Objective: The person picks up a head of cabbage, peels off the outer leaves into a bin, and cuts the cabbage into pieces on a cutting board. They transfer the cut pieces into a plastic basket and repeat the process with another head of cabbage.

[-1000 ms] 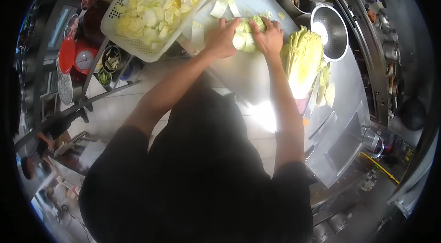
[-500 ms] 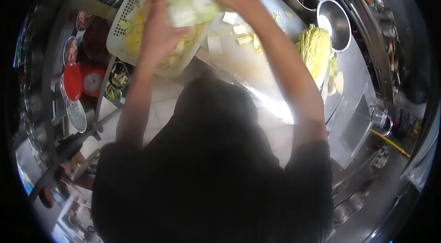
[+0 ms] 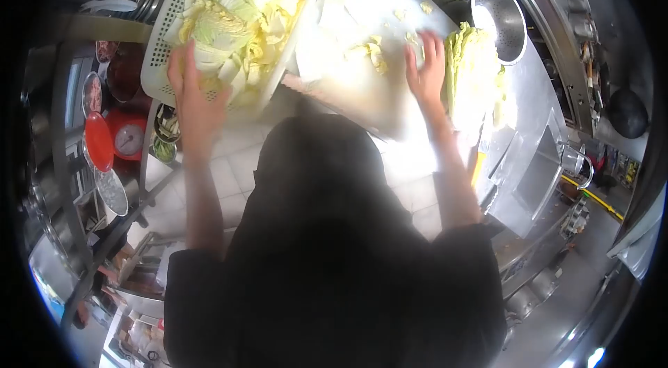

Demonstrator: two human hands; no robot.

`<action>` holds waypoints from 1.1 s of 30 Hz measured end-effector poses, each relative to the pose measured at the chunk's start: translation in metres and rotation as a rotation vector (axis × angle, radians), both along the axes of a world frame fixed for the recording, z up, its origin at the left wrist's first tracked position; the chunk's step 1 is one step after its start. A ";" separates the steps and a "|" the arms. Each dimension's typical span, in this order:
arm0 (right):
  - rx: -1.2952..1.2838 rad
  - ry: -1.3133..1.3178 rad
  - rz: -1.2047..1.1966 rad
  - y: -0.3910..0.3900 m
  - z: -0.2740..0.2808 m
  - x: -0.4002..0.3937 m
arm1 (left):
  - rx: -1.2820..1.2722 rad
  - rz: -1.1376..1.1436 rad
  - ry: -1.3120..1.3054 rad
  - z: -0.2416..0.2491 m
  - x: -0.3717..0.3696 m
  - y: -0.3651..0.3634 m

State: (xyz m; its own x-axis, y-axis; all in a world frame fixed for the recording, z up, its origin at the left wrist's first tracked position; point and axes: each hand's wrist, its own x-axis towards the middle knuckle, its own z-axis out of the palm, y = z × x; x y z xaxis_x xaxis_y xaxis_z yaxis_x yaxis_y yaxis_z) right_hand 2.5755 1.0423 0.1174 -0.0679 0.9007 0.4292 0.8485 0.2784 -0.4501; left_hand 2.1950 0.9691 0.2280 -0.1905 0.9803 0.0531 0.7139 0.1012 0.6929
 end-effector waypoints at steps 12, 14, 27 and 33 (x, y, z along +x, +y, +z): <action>-0.147 0.226 0.044 -0.026 -0.020 -0.009 | 0.060 -0.260 0.018 -0.146 0.126 0.008; -0.116 0.223 0.139 -0.028 -0.019 0.006 | 0.078 -0.268 0.005 -0.151 0.123 0.010; -0.037 0.740 -0.044 0.045 -0.051 -0.105 | 0.255 -0.377 0.113 -0.160 0.175 0.152; -0.293 1.489 0.091 0.056 -0.045 -0.109 | 0.500 -0.106 -0.202 -0.162 0.211 0.144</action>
State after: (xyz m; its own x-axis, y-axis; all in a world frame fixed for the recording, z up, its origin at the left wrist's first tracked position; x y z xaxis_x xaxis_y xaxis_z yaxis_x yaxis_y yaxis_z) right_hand 2.4662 1.0985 0.0722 0.1937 0.9805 -0.0328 -0.4289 0.0546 -0.9017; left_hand 2.4065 1.1129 0.0661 -0.1465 0.8593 0.4900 0.5498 -0.3411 0.7625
